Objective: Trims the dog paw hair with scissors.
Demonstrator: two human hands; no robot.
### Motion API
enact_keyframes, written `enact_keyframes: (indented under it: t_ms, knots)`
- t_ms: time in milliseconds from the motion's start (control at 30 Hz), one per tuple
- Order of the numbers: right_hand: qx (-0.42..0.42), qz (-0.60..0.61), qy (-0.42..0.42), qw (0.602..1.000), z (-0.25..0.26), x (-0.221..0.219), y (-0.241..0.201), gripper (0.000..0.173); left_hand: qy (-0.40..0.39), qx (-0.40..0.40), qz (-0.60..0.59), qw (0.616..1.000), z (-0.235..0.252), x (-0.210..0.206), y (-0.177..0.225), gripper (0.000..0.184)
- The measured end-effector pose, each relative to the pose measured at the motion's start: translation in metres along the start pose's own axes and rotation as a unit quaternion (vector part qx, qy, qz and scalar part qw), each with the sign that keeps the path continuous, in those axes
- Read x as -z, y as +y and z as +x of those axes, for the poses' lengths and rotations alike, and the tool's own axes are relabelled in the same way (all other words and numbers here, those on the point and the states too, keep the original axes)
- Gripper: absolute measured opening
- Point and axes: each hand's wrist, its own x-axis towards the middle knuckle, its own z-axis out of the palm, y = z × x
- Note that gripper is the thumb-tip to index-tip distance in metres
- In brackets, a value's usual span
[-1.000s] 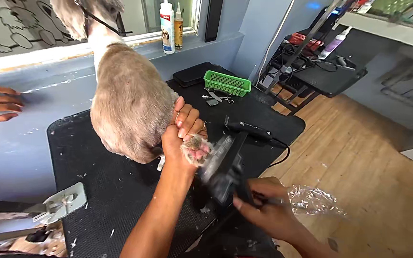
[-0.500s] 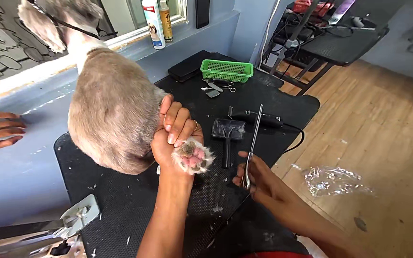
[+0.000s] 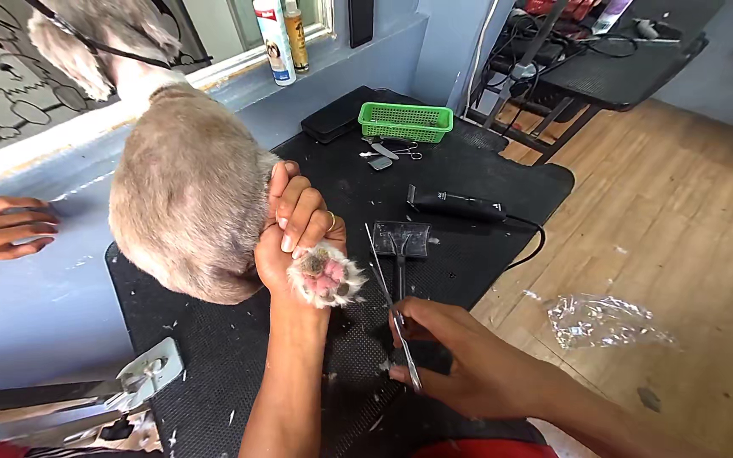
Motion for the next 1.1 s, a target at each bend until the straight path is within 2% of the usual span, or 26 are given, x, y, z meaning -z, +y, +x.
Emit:
enact_keyframes:
  t_ms: [167,267,633,900,1100]
  knots:
    - [-0.003,-0.028,-0.02,0.999,0.011,-0.003,-0.004,0.035,0.015,0.029,0.019,0.999,0.001,-0.004,0.005,0.034]
    - [-0.003,-0.036,-0.014,0.999,0.013,-0.005,-0.005,0.032,0.026,0.031,0.035,0.999,0.001,-0.007,0.004,0.038]
    - [-0.006,-0.05,-0.007,0.999,0.012,-0.002,-0.003,0.027,0.044,0.045,0.033,0.997,0.001,-0.007,0.002,0.038]
    - [0.001,-0.139,0.038,0.99,0.002,0.013,0.002,0.02,0.057,0.04,0.055,0.996,0.004,-0.006,0.005,0.04]
    - [0.012,-0.201,0.031,0.979,0.003,0.031,-0.005,0.026,0.047,0.034,0.093,0.994,0.003,-0.011,0.011,0.041]
